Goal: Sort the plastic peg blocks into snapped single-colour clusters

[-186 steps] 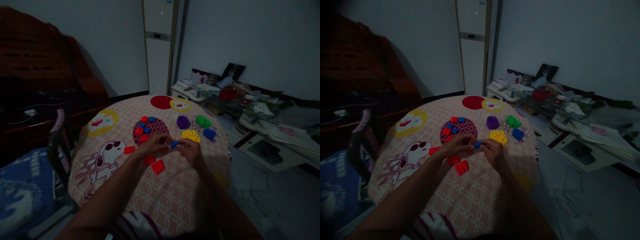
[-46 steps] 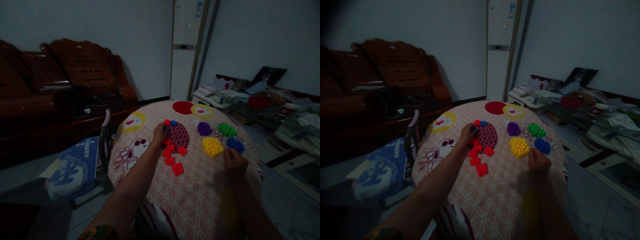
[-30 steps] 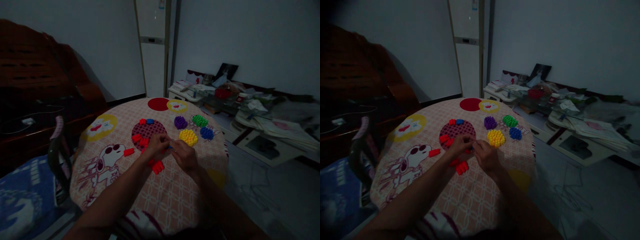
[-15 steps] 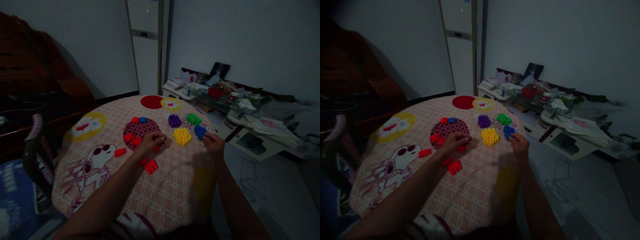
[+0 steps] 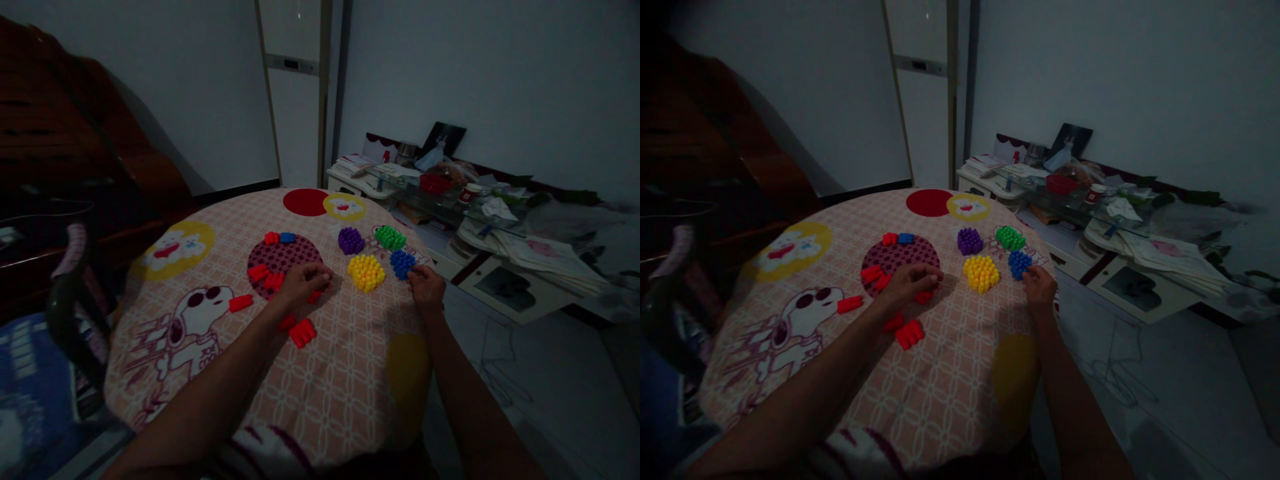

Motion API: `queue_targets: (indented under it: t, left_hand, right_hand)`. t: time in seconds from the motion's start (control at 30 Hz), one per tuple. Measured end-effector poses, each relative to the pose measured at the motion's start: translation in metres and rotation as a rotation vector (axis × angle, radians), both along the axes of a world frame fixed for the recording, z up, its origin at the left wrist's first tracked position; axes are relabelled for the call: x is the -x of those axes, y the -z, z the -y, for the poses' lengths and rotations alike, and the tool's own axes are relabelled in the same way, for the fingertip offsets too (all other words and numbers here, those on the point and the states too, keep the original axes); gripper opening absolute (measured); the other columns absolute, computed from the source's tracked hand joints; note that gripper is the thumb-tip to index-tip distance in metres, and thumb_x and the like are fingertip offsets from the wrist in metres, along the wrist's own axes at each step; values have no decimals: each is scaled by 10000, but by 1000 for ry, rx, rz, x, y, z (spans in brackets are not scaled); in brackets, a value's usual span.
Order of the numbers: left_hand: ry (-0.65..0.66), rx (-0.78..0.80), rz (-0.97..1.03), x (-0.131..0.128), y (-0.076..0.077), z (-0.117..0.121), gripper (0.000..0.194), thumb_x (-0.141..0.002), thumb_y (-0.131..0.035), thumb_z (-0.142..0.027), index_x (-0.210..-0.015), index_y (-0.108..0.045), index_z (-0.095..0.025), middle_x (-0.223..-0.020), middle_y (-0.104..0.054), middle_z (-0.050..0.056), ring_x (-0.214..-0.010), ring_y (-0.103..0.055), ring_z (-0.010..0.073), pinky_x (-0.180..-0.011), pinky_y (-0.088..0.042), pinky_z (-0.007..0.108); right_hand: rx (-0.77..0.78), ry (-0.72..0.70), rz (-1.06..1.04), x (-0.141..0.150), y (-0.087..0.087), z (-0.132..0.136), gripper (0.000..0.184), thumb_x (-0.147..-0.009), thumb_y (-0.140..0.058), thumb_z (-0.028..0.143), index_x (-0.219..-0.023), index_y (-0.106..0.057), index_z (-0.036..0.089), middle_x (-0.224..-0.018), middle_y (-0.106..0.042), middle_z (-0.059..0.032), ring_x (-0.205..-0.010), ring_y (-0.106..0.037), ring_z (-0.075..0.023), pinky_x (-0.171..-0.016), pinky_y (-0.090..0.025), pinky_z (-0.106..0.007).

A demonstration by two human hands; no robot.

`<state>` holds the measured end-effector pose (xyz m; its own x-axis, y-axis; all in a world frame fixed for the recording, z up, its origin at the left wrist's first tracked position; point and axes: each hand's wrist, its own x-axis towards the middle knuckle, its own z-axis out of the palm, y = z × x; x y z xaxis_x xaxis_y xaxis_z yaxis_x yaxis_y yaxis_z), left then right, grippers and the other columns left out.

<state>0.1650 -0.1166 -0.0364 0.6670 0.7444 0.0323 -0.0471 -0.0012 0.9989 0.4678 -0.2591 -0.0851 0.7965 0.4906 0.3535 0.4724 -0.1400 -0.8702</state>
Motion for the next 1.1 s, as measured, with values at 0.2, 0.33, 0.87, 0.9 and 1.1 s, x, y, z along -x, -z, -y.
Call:
queue_targets:
  t: [0.2, 0.33, 0.87, 0.9, 1.1]
  left_hand:
    - [-9, -17, -12, 0, 0, 0, 396, -652, -818, -485, -849, -732, -152, -764, -740, 68, -695, -691, 182, -673, -557, 293]
    - [-7, -23, -16, 0, 3, -2, 416, -644, -827, -495, -847, -731, -145, -770, -735, 74, -682, -687, 184, -647, -547, 290]
    - [-342, -782, -553, 9, -5, -66, 257, -863, -568, -159, -1049, -743, -138, -1026, -759, 108, -970, -696, 235, -925, -533, 353]
    - [-371, -846, -651, 9, -6, -77, 325, -878, -531, -127, -1139, -725, -138, -1126, -743, 123, -1063, -679, 239, -981, -512, 349]
    - [-254, -984, -1060, 2, 1, -125, 454, -895, -472, -49, -1320, -624, -96, -1335, -647, 181, -1240, -607, 253, -1087, -443, 344]
  right_hand:
    - [128, 85, 280, 10, -7, 3, 215, -701, -634, 415, -705, -573, 209, -701, -661, -55, -670, -604, -212, -715, -503, -358]
    - [223, 129, 362, 14, -10, 3, 229, -698, -637, 411, -669, -487, 241, -680, -627, -36, -670, -567, -206, -719, -454, -341]
    - [175, 75, 561, -4, 15, 4, 349, -770, -568, 532, -612, -448, 244, -589, -531, -31, -583, -452, -180, -611, -328, -312]
    - [162, 72, 580, -3, 15, 5, 352, -790, -559, 523, -610, -445, 242, -584, -526, -28, -575, -449, -175, -607, -323, -308]
    - [117, 52, 696, 5, 14, 11, 355, -858, -552, 471, -614, -463, 228, -568, -514, -18, -543, -450, -158, -584, -315, -290]
